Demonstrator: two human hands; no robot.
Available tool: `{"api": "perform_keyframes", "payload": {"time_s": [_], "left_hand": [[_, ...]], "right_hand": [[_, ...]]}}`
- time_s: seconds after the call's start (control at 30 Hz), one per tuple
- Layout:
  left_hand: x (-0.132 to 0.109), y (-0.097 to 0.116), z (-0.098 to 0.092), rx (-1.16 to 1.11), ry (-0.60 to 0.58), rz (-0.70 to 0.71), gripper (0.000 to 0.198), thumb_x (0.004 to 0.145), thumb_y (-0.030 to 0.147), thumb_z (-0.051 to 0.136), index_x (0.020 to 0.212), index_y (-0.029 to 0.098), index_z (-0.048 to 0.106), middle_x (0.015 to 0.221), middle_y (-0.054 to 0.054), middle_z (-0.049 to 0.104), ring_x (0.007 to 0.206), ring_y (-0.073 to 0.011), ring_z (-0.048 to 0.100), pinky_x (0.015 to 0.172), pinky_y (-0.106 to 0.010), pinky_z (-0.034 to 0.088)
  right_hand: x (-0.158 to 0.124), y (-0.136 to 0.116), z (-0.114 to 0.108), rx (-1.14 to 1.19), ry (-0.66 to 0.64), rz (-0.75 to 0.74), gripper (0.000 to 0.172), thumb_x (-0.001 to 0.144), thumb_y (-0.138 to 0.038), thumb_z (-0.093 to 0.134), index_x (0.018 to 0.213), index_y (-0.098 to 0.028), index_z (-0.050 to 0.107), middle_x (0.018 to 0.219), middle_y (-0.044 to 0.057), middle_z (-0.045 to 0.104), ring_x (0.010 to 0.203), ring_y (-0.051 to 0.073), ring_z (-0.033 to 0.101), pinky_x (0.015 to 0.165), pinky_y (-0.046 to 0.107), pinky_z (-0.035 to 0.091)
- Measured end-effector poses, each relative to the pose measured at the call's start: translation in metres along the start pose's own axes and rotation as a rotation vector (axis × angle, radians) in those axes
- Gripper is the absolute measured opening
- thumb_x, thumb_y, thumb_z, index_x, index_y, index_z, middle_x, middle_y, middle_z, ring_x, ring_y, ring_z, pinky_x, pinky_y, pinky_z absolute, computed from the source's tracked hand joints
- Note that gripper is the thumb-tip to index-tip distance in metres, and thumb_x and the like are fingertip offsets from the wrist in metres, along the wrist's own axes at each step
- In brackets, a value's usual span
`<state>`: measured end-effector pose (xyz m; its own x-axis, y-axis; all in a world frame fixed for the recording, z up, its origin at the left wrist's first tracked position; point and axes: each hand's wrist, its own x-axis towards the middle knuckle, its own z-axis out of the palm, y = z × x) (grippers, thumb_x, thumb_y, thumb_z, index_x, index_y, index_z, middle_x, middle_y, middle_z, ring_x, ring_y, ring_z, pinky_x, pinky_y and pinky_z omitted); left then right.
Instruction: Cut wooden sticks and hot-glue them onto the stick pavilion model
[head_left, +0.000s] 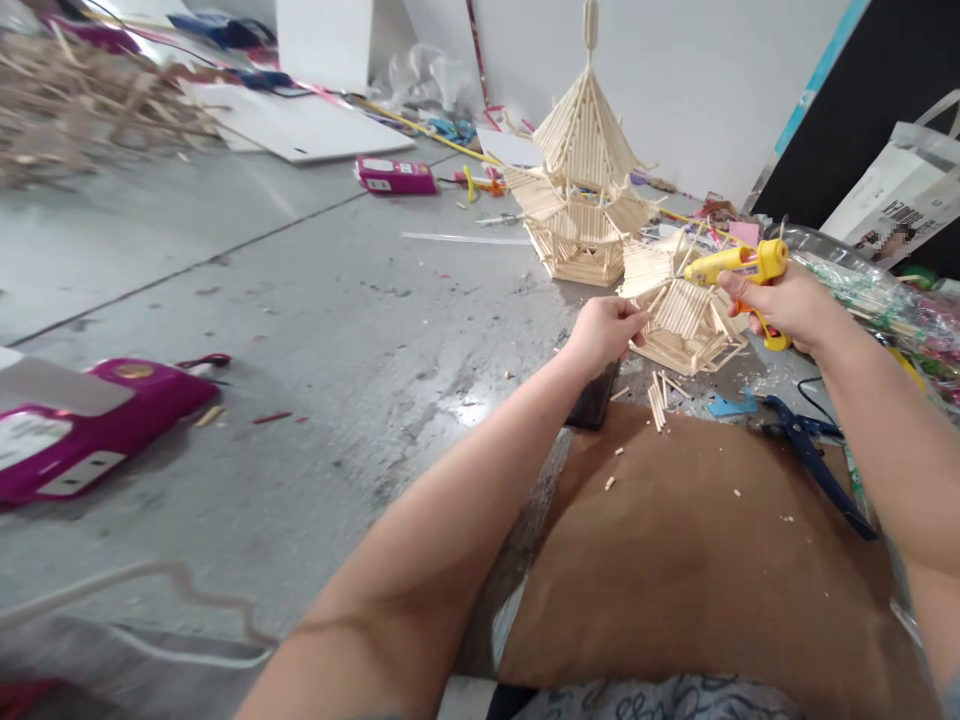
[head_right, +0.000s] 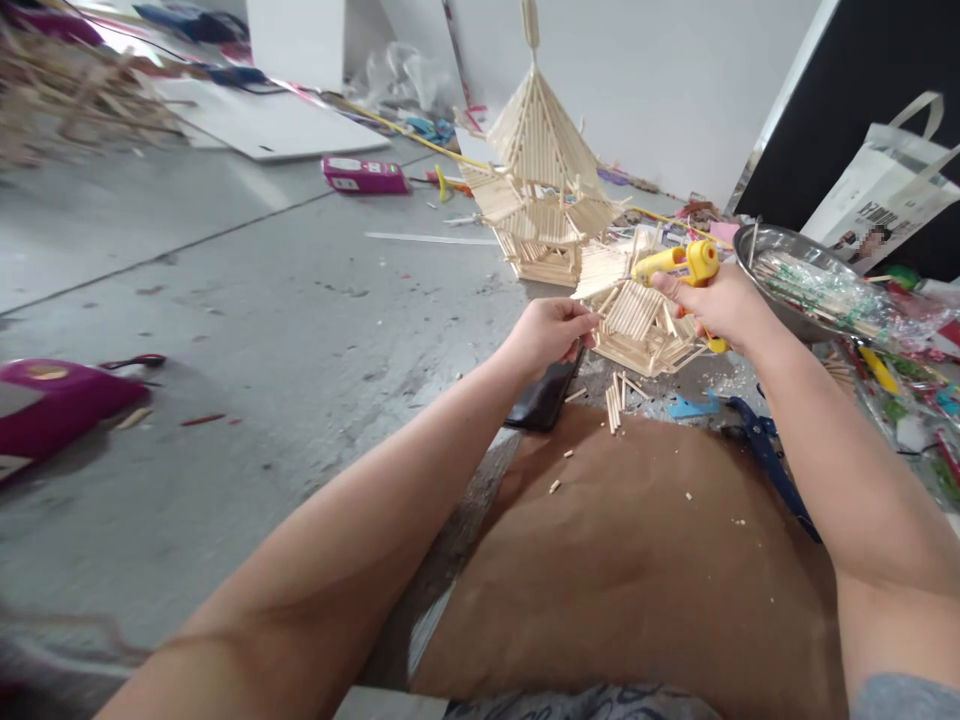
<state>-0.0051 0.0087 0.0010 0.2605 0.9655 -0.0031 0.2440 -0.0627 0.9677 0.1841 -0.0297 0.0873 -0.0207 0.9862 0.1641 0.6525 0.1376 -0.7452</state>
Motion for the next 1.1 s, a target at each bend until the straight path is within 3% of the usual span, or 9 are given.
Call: {"api": "perform_keyframes", "payload": {"time_s": [0.13, 0.33, 0.73, 1.1], "left_hand": [[-0.001, 0.001, -0.001, 0.002, 0.01, 0.018, 0.017, 0.076, 0.019, 0.051, 0.059, 0.015, 0.05, 0.048, 0.003, 0.054, 0.029, -0.0033, 0.037, 0.037, -0.02, 0.028], [-0.001, 0.002, -0.001, -0.003, 0.008, 0.003, 0.017, 0.078, 0.019, 0.051, 0.061, 0.015, 0.05, 0.049, 0.003, 0.055, 0.03, -0.0022, 0.037, 0.039, -0.02, 0.027], [-0.001, 0.002, 0.0, -0.008, 0.018, -0.004, 0.017, 0.077, 0.024, 0.055, 0.063, 0.014, 0.053, 0.05, 0.002, 0.056, 0.033, -0.0013, 0.036, 0.039, -0.019, 0.027], [-0.001, 0.001, -0.001, -0.018, 0.013, 0.008, 0.017, 0.077, 0.023, 0.053, 0.063, 0.014, 0.054, 0.05, 0.002, 0.056, 0.032, -0.0018, 0.036, 0.04, -0.02, 0.027]], "right_hand": [[0.005, 0.004, 0.001, -0.077, 0.02, 0.004, 0.033, 0.069, -0.051, 0.061, 0.084, -0.022, 0.062, 0.054, 0.001, 0.053, 0.042, 0.01, 0.047, 0.036, 0.023, 0.034], [0.009, 0.001, 0.002, -0.25, 0.041, 0.122, 0.037, 0.065, -0.055, 0.062, 0.078, -0.02, 0.062, 0.053, 0.0, 0.054, 0.038, 0.009, 0.044, 0.036, 0.024, 0.034], [0.012, 0.001, 0.002, -0.128, 0.029, -0.028, 0.027, 0.062, -0.045, 0.069, 0.063, -0.021, 0.056, 0.043, -0.004, 0.039, 0.042, 0.01, 0.042, 0.039, 0.023, 0.029], [0.013, -0.007, 0.003, -0.251, 0.069, -0.037, 0.032, 0.06, -0.047, 0.07, 0.057, -0.021, 0.053, 0.042, -0.004, 0.037, 0.041, 0.009, 0.04, 0.038, 0.023, 0.026]]}}
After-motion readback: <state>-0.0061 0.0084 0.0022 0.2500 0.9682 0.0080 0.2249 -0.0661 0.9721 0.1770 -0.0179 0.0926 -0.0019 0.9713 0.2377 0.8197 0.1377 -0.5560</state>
